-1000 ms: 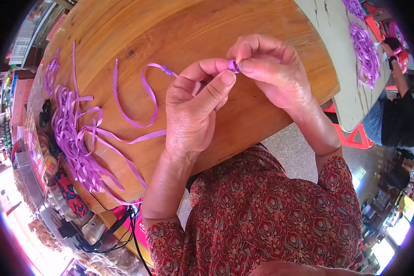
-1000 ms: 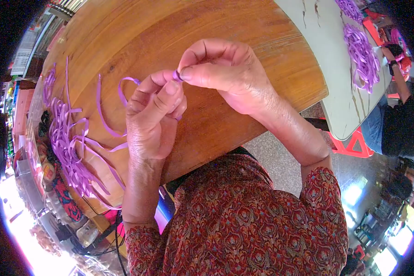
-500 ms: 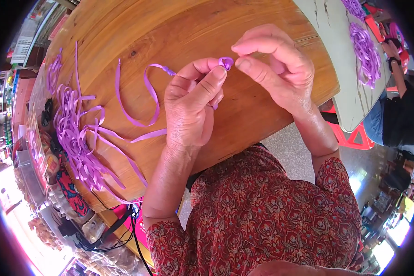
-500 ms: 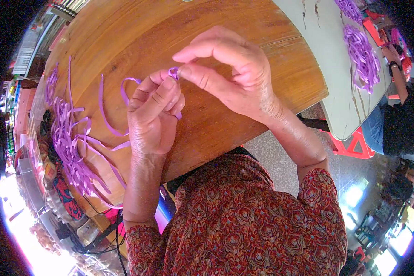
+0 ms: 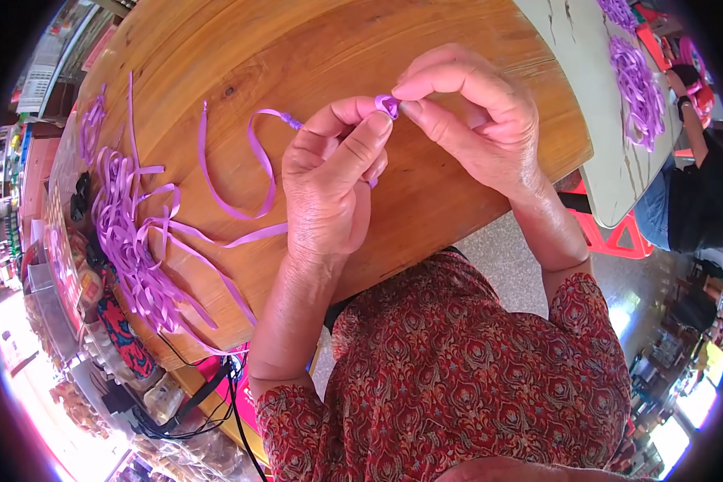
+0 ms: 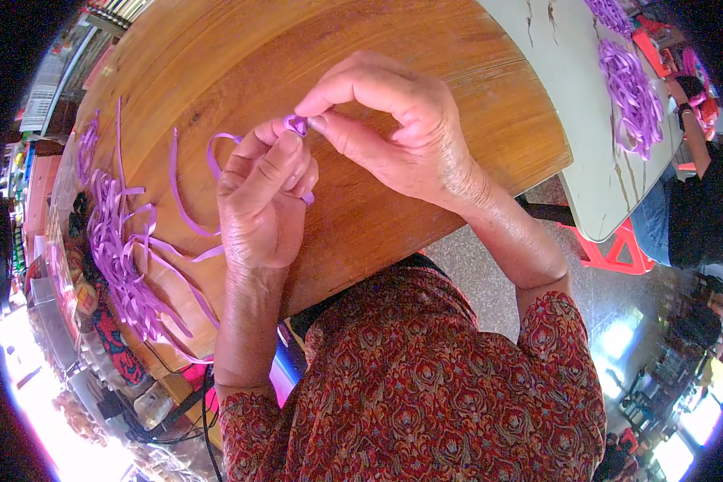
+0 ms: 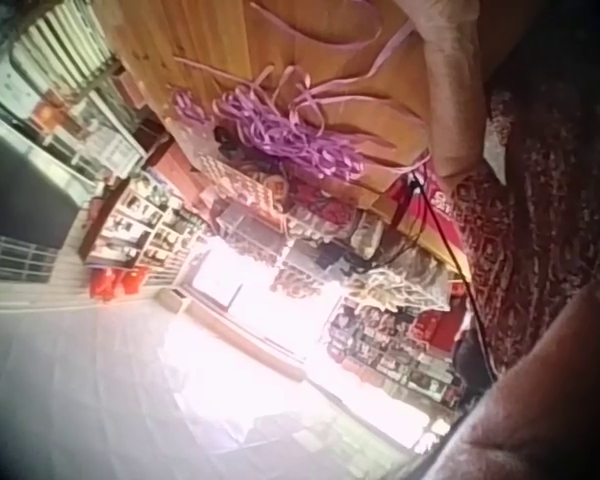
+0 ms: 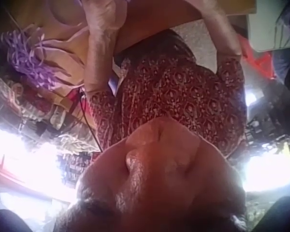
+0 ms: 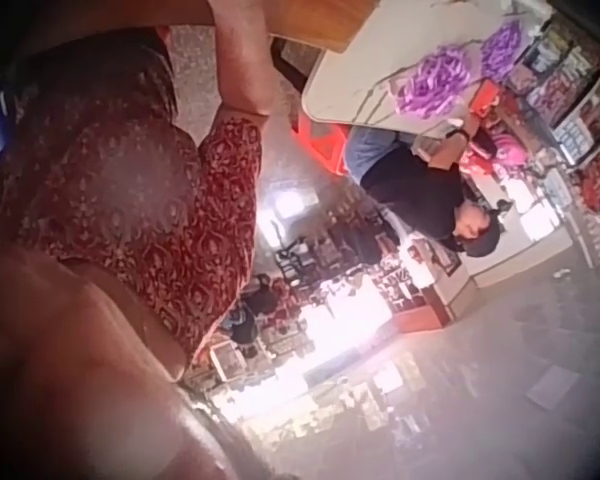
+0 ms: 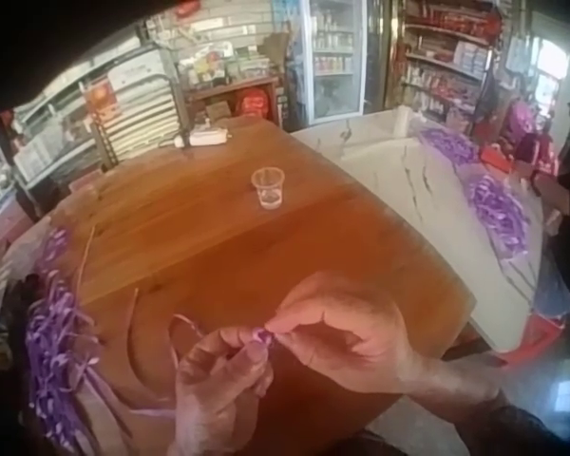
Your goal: The person rolls a purple ribbon into a small coil by hand and secures it by tying a knot with the remaining ribbon. They repeat this process with several more ribbons from a pile on the table, occasionally setting finished pieces aside.
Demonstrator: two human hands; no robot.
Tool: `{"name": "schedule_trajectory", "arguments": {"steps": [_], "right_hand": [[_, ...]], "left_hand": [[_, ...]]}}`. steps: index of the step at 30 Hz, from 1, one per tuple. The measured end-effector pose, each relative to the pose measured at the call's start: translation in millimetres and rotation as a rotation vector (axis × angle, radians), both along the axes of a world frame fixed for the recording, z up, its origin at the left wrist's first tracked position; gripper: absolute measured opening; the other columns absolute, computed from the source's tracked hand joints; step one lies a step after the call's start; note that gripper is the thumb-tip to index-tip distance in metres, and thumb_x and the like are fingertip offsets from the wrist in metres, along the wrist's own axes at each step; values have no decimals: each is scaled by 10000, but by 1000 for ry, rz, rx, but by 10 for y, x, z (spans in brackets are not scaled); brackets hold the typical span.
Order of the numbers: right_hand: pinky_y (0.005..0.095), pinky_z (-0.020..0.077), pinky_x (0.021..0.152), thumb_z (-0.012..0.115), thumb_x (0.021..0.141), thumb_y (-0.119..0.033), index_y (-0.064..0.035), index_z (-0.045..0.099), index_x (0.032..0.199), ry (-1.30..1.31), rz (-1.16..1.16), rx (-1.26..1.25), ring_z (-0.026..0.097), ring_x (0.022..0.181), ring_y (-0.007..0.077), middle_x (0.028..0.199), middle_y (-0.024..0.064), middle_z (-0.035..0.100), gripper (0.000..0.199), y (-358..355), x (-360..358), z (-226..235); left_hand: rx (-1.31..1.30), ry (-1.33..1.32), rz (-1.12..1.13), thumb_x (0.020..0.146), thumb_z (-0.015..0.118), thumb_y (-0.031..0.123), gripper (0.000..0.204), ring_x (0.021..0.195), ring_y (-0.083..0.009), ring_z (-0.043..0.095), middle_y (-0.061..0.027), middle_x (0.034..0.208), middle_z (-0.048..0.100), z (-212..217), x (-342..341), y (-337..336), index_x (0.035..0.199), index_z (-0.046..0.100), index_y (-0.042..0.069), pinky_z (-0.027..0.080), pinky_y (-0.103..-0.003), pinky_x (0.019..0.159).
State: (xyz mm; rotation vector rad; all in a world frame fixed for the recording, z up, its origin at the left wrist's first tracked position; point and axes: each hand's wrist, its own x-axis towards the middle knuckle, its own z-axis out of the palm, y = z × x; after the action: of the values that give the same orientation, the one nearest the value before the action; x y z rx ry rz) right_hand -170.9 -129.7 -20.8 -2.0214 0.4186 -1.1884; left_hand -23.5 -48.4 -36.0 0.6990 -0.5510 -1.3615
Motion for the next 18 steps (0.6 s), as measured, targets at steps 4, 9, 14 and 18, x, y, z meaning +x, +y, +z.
{"name": "schedule_trajectory", "arguments": {"steps": [4,9,14,18], "right_hand": [[275,472,751,640,745,115,7,632,907,34,16,-34,593,853,176,895,97,614,195,-5,-6,12],[281,467,753,648,739,111,9,629,900,55,37,52,586,853,173,893,94,613,192,27,-8,34],[278,452,771,657,744,104,9,624,893,-18,92,241,571,852,163,874,75,604,180,10,-5,-29],[278,449,775,653,746,106,6,622,885,-11,96,239,567,850,159,870,67,598,175,-9,-18,-43]], "left_hand": [[-9,-40,10,845,630,33,129,604,-47,442,-8,808,595,2,-3,9,969,622,-2,325,-190,522],[-31,-56,29,848,625,24,132,604,-45,444,-6,807,593,-10,-8,8,977,621,-2,324,-185,521],[-26,-52,46,849,623,18,130,602,-44,445,-4,806,587,7,-31,6,977,619,-5,329,-188,520],[-21,-59,45,850,623,22,130,603,-46,443,-5,811,586,-1,-27,1,977,619,-6,330,-189,521]]}}
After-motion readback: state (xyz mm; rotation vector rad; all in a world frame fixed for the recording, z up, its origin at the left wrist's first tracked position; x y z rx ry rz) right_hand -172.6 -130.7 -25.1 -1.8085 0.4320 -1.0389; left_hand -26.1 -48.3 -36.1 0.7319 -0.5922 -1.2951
